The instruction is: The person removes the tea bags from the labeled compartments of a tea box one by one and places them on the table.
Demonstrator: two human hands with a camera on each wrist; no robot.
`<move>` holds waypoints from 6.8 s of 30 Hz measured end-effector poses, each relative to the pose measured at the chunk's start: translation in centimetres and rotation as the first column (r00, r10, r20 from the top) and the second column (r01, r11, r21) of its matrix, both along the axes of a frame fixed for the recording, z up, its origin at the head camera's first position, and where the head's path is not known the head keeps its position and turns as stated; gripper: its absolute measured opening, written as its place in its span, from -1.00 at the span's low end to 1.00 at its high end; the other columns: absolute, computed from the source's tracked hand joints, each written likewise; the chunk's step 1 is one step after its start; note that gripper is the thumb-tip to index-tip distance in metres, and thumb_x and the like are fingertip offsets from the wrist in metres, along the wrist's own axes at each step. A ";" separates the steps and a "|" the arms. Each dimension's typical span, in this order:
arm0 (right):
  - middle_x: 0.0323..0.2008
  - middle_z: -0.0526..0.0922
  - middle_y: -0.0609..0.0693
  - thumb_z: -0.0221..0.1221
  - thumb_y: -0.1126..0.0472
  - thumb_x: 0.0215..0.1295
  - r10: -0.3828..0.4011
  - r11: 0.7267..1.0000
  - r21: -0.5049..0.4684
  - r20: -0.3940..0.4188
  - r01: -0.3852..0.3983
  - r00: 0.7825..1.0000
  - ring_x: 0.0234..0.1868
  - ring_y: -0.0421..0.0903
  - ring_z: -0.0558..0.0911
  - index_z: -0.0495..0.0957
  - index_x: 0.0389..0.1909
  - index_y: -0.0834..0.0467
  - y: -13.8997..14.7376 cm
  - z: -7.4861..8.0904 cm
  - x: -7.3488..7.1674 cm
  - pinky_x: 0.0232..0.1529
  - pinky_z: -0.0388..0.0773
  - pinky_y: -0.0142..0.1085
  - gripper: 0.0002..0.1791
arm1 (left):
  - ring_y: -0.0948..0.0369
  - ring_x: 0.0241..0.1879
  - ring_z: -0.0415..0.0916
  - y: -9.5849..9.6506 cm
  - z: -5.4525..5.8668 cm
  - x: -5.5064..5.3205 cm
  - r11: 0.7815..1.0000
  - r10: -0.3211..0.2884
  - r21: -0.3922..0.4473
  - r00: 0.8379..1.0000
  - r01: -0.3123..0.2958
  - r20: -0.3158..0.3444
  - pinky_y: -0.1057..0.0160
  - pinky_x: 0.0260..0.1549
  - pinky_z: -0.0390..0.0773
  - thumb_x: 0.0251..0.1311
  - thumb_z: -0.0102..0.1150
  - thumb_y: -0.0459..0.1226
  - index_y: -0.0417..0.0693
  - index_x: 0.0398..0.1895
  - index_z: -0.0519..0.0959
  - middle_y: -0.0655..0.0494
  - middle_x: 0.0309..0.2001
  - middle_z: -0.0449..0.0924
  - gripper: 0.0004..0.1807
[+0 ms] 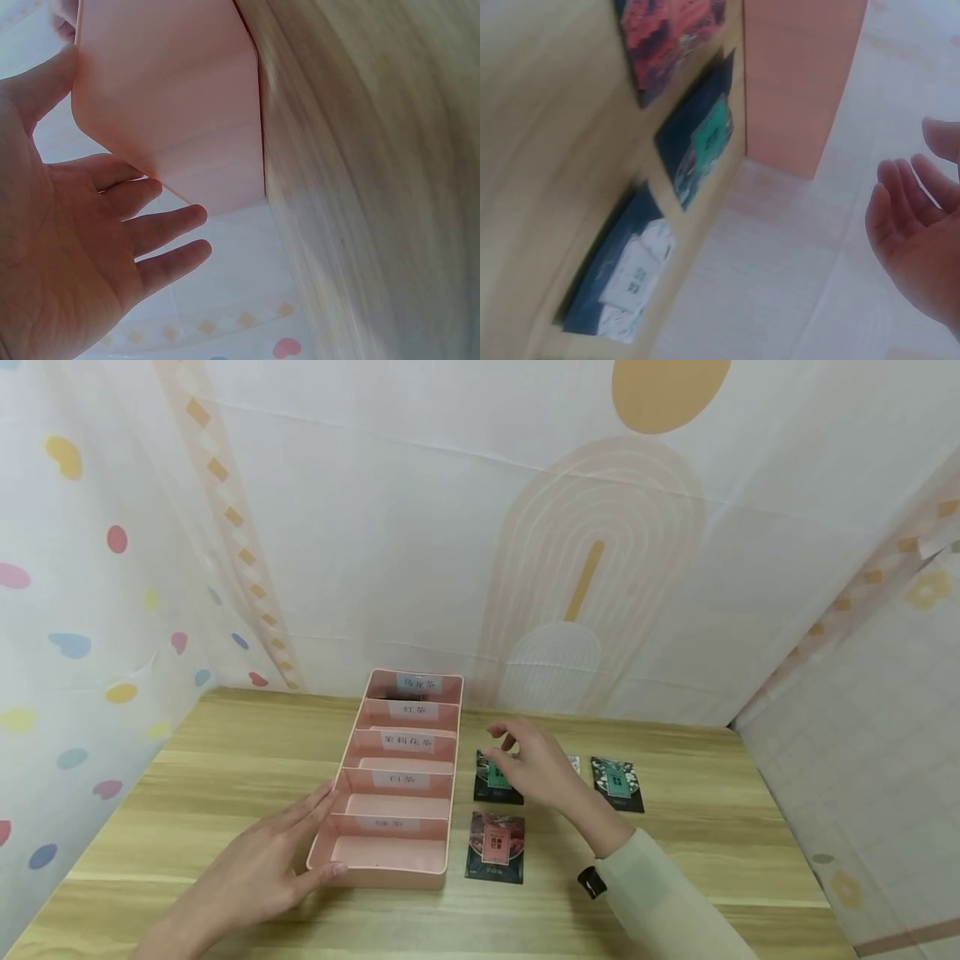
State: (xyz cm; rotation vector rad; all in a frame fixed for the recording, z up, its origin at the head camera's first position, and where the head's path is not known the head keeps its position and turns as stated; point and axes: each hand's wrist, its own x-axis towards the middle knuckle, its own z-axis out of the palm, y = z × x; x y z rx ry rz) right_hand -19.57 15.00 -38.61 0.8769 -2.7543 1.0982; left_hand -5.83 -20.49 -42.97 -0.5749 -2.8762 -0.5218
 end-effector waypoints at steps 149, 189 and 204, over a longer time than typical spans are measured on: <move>-0.21 0.72 0.13 0.19 0.36 0.53 -0.050 0.971 -0.240 -0.163 0.009 0.985 -0.23 0.02 0.67 0.67 -0.06 0.31 -5.1 4.7 -5.8 -0.19 0.64 -0.17 -0.87 | -0.16 0.39 0.44 0.1 -0.1 -0.2 1.000 0.007 -0.009 1.000 -0.007 0.014 -0.23 0.22 0.54 0.26 0.32 0.25 -0.29 0.50 0.40 -0.17 0.52 0.34 -0.02; -0.29 0.72 0.15 0.19 0.43 0.50 -0.184 0.934 -0.331 -0.138 0.130 0.973 -0.32 -0.16 0.62 0.67 -0.09 0.36 5.2 2.8 -1.0 -0.35 0.54 -0.51 -0.88 | -0.15 0.41 0.43 0.0 -0.1 -0.3 1.000 0.012 -0.005 1.000 -0.012 0.018 -0.23 0.24 0.52 0.24 0.37 0.19 -0.30 0.50 0.40 -0.17 0.52 0.34 -0.04; -0.33 0.69 0.12 0.20 0.40 0.51 -0.273 0.918 -0.309 -0.034 0.250 0.961 -0.36 -0.21 0.60 0.67 -0.12 0.35 8.6 1.0 1.0 -0.41 0.55 -0.44 -0.89 | -0.15 0.41 0.43 0.0 -0.1 -0.3 1.000 0.011 0.000 1.000 -0.011 0.016 -0.24 0.23 0.52 0.24 0.37 0.20 -0.30 0.50 0.40 -0.17 0.52 0.34 -0.04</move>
